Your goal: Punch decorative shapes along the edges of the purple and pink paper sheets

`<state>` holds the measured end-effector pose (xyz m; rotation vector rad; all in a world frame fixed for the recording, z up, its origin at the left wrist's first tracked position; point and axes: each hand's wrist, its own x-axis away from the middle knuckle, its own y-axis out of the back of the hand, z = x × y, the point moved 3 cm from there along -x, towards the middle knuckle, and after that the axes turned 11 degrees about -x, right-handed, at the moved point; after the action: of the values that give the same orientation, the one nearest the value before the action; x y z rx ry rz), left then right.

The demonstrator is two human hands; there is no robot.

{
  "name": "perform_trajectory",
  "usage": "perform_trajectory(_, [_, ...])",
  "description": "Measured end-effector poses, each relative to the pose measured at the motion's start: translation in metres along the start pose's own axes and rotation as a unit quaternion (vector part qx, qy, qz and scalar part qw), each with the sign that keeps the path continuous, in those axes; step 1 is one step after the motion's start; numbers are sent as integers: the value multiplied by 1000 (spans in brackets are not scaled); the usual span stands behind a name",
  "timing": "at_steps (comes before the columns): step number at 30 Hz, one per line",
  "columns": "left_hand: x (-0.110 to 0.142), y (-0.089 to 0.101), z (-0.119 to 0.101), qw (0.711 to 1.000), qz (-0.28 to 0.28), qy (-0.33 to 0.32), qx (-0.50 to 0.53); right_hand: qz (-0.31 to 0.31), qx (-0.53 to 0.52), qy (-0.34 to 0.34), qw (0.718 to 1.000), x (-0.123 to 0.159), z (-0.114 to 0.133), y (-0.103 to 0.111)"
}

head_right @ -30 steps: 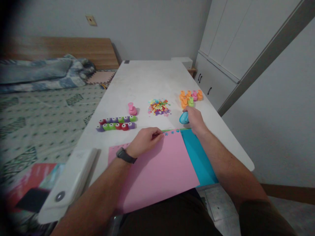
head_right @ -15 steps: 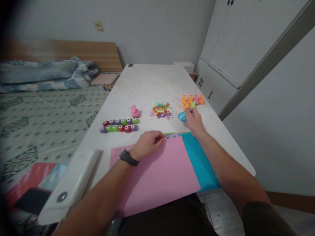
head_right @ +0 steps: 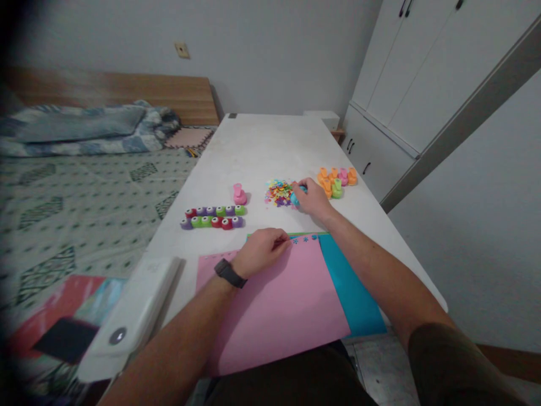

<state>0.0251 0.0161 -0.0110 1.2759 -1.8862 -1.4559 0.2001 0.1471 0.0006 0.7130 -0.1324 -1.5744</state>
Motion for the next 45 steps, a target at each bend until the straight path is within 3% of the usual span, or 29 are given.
perform_trajectory(4, [0, -2, 1, 1000, 2, 1, -4, -29, -129, -91, 987, 0, -11, 2])
perform_trajectory(8, [0, -2, 2, 1000, 8, 7, -8, -48, -252, -220, 941, 0, -19, 4])
perform_trajectory(16, [0, -2, 1, 1000, 8, 6, -11, -21, -295, -321, 900, 5, -22, 3])
perform_trajectory(29, [0, 2, -2, 1000, 15, 8, -9, 162, -394, -253, 869, 11, -4, -5])
perform_trajectory(38, [1, 0, -1, 1000, 9, 5, -12, 187, -442, -219, 850, 14, -2, -4])
perform_trajectory(45, [1, 2, -2, 1000, 13, 5, -12, 198, -438, -212, 851, 16, -4, -3])
